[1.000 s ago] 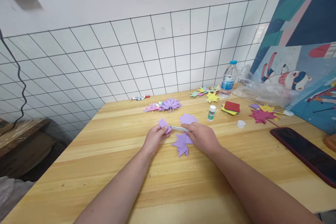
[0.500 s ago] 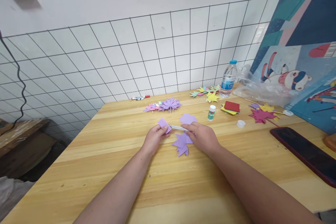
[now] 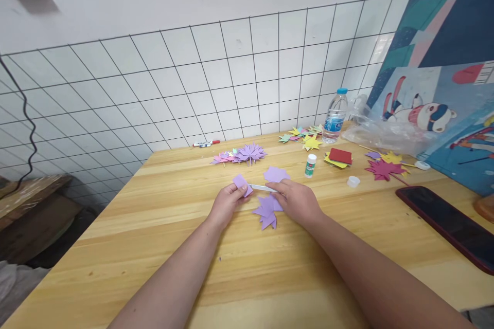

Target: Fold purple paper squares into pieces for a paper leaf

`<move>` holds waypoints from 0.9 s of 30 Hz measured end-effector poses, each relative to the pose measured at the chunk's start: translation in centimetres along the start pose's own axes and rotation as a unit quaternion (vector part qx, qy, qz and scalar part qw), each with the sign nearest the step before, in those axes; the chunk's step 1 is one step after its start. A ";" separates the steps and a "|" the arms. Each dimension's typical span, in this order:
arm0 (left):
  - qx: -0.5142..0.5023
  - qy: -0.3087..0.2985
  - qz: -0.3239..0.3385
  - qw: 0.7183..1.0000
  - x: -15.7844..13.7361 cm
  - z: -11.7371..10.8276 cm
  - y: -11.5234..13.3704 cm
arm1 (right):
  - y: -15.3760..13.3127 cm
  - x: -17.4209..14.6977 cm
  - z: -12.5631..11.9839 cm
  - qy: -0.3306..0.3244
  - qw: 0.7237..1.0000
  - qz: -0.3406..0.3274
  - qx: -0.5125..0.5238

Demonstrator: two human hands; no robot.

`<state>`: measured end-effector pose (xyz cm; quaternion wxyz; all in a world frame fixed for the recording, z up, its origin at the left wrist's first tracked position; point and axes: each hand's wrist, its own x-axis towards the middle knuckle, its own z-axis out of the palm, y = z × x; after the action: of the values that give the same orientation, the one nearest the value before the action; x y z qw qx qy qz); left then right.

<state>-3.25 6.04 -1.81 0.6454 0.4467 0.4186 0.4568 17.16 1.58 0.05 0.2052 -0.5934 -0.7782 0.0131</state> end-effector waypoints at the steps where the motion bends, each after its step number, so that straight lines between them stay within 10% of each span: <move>1: 0.003 -0.002 -0.001 1.000 0.0 0.1 0.0 | 0.0 0.0 0.0 -0.001 1.000 -0.001 -0.001; 27: -0.021 0.011 -0.007 1.000 -0.1 0.2 0.3 | -0.1 0.0 -0.3 -0.007 1.000 0.012 0.015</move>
<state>-3.12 5.97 -1.48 0.6530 0.4250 0.4198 0.4656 17.17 1.49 0.39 0.2086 -0.5996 -0.7720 0.0310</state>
